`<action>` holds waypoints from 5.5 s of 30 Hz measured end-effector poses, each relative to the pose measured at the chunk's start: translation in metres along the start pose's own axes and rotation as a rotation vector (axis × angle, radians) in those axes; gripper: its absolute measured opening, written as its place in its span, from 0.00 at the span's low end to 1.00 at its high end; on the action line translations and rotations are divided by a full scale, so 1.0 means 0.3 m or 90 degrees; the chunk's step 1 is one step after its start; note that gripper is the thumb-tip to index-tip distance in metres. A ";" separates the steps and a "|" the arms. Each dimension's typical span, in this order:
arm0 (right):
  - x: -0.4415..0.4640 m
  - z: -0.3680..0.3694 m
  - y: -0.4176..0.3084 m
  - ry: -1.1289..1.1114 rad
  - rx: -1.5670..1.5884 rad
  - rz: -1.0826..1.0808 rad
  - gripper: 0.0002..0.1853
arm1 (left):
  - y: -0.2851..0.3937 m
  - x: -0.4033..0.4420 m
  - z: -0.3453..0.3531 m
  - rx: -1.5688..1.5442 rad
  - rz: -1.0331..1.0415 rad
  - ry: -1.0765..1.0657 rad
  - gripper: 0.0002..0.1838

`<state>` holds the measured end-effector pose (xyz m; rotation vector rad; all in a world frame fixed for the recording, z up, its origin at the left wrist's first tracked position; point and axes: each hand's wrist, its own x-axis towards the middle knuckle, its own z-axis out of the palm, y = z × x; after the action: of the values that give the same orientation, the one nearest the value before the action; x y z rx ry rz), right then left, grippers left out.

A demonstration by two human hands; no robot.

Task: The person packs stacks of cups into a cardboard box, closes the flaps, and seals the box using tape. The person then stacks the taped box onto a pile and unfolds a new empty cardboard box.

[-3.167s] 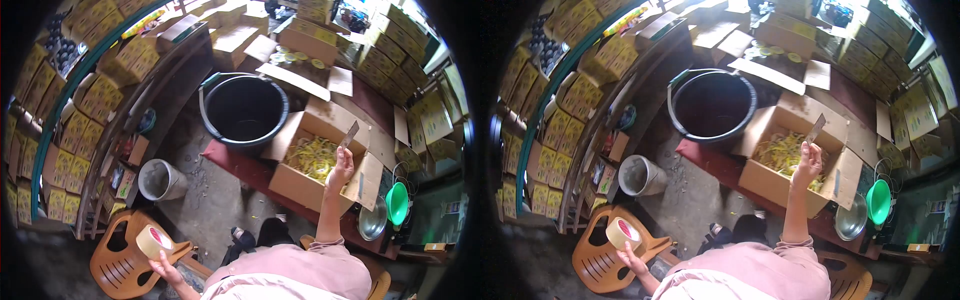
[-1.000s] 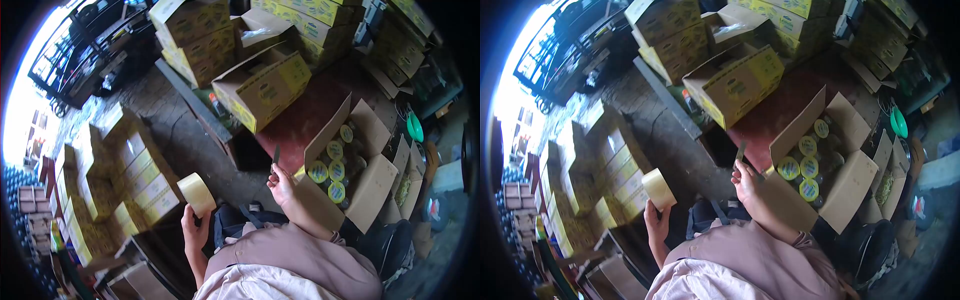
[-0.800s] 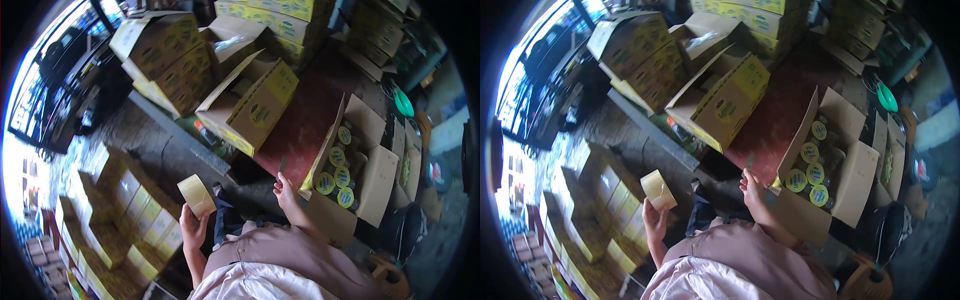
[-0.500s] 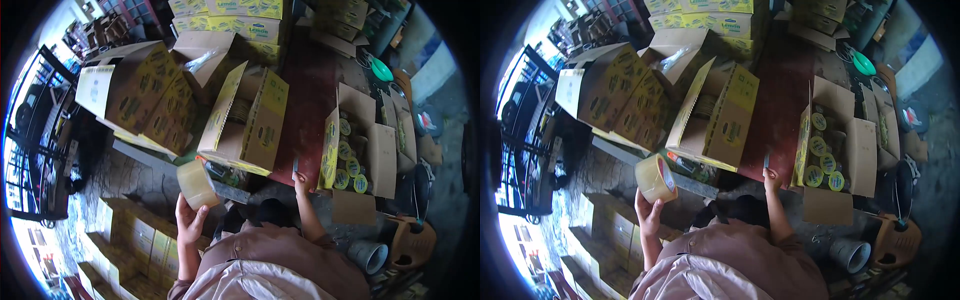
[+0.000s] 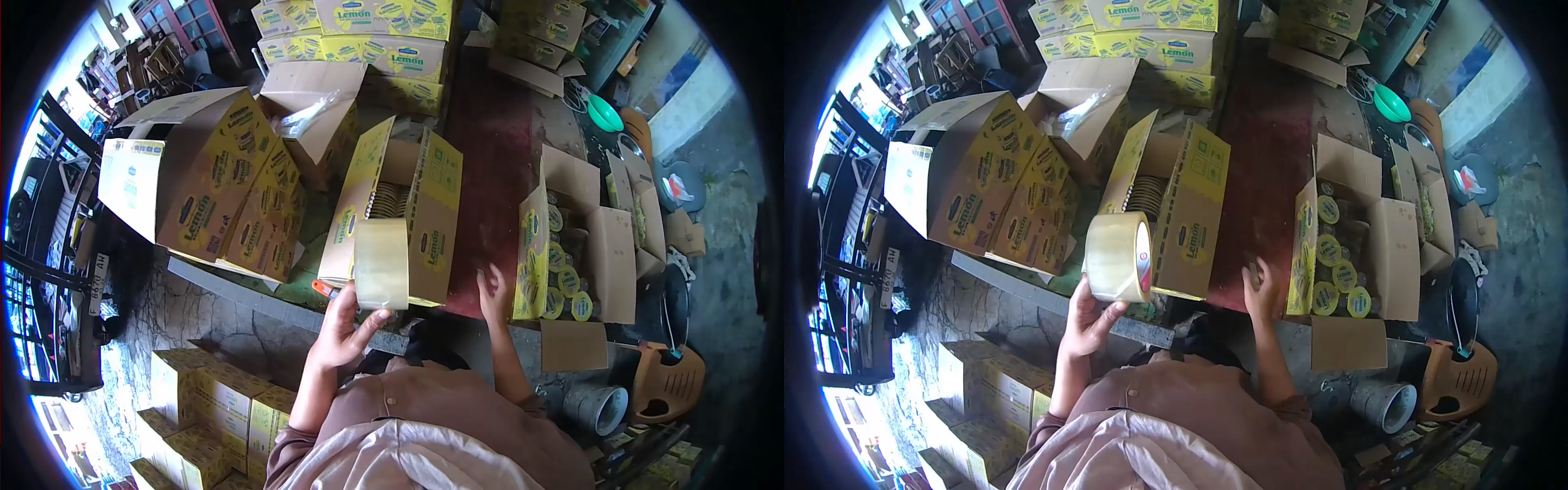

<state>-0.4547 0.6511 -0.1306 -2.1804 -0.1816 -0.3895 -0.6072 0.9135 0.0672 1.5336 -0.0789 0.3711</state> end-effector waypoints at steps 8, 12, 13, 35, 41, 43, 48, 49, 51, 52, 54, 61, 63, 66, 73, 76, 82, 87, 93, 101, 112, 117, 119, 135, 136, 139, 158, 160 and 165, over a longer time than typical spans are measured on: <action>0.189 -0.225 -0.821 -0.094 0.188 -0.588 0.19 | 0.009 0.087 -0.005 0.181 0.039 -0.017 0.18; 0.222 -0.200 -0.913 -0.209 0.128 -0.646 0.14 | 0.028 0.088 -0.037 0.283 0.032 -0.077 0.16; 0.233 -0.186 -0.909 -0.228 0.149 -0.658 0.13 | 0.026 0.090 -0.047 0.298 0.034 -0.087 0.16; 0.328 0.014 -0.737 -0.293 0.509 0.009 0.05 | 0.144 0.075 -0.035 0.234 -0.063 -0.170 0.24; 0.412 -0.004 -0.697 -0.342 0.601 0.057 0.07 | 0.045 -0.010 -0.082 0.247 0.122 -0.166 0.16; 0.404 -0.029 -0.728 -0.361 0.612 0.023 0.07 | 0.030 -0.049 -0.110 0.168 0.070 -0.133 0.17; 0.337 -0.191 -0.836 -0.304 0.562 -0.275 0.02 | 0.028 -0.085 -0.187 0.126 0.077 -0.156 0.19; 0.336 -0.224 -0.846 -0.300 0.517 -0.336 0.02 | 0.027 -0.089 -0.189 0.139 0.082 -0.164 0.20; 0.329 -0.255 -0.884 -0.298 0.487 -0.326 0.02 | 0.025 -0.095 -0.184 0.064 0.029 -0.159 0.19; 0.339 -0.270 -0.889 -0.310 0.429 -0.327 0.02 | 0.023 -0.097 -0.171 0.036 0.007 -0.146 0.19; 0.366 -0.280 -0.901 -0.364 0.363 -0.355 0.03 | 0.011 -0.101 -0.170 0.039 -0.026 -0.163 0.17; 0.376 -0.289 -0.929 -0.705 0.534 -0.132 0.03 | 0.010 -0.139 -0.176 0.258 0.096 -0.018 0.17; 0.400 -0.268 -0.922 -0.740 0.539 -0.150 0.02 | -0.003 -0.145 -0.181 0.439 0.184 0.080 0.17; 0.425 -0.235 -0.920 -0.804 0.563 -0.151 0.04 | -0.016 -0.155 -0.167 0.612 0.297 0.203 0.34; 0.448 -0.240 -1.077 -0.835 0.445 -0.418 0.02 | -0.050 -0.157 -0.126 0.692 0.239 0.203 0.58; 0.408 -0.227 -1.161 -0.801 0.277 -0.443 0.05 | -0.093 -0.146 -0.077 0.568 0.291 0.236 0.58; 0.386 -0.218 -1.252 -0.950 0.118 -0.468 0.03 | -0.236 -0.231 -0.009 0.140 0.236 0.144 0.73; 0.356 -0.219 -1.304 -0.960 0.013 -0.500 0.02 | -0.238 -0.235 0.050 -0.336 0.020 0.109 0.70; 0.365 -0.272 -1.290 -0.909 -0.074 -0.459 0.09 | -0.193 -0.230 -0.060 -0.234 -0.179 -0.058 0.33; 0.631 -0.366 -1.276 -0.467 -0.126 -0.464 0.13 | 0.110 0.156 -0.267 -0.063 0.074 -0.165 0.35; 1.122 -0.014 -1.142 0.058 0.006 -0.586 0.12 | -0.142 0.898 -0.078 -0.044 0.461 0.248 0.29; 1.123 0.178 -0.901 0.064 0.139 -0.467 0.12 | -0.375 0.982 -0.075 0.009 0.379 0.254 0.30; 1.124 0.238 -0.864 0.042 0.177 -0.442 0.12 | -0.420 0.967 -0.063 -0.021 0.326 0.316 0.29; 1.223 0.643 -0.462 -0.717 0.231 0.017 0.18 | -0.419 0.833 -0.169 -0.129 -0.081 0.177 0.32; 1.228 0.623 -0.443 -0.731 0.234 0.003 0.18 | -0.420 0.818 -0.175 -0.124 -0.097 0.150 0.32; 1.235 0.588 -0.428 -0.832 0.234 0.052 0.22 | -0.392 0.784 -0.166 -0.132 -0.165 0.072 0.29; 1.224 0.670 -0.357 -0.758 0.405 0.098 0.23 | -0.338 0.767 -0.059 -0.167 -0.406 0.010 0.30; 1.221 0.671 -0.381 -0.760 0.428 0.102 0.24 | -0.304 0.766 -0.049 -0.138 -0.408 0.043 0.29; 1.226 0.641 -0.390 -0.658 0.409 0.087 0.24 | -0.277 0.771 -0.043 -0.021 -0.475 0.077 0.25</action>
<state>-0.0997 0.8712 -0.0236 -1.5436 -0.6163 0.8078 -0.3681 0.9698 0.0516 1.3936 0.5669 -0.1346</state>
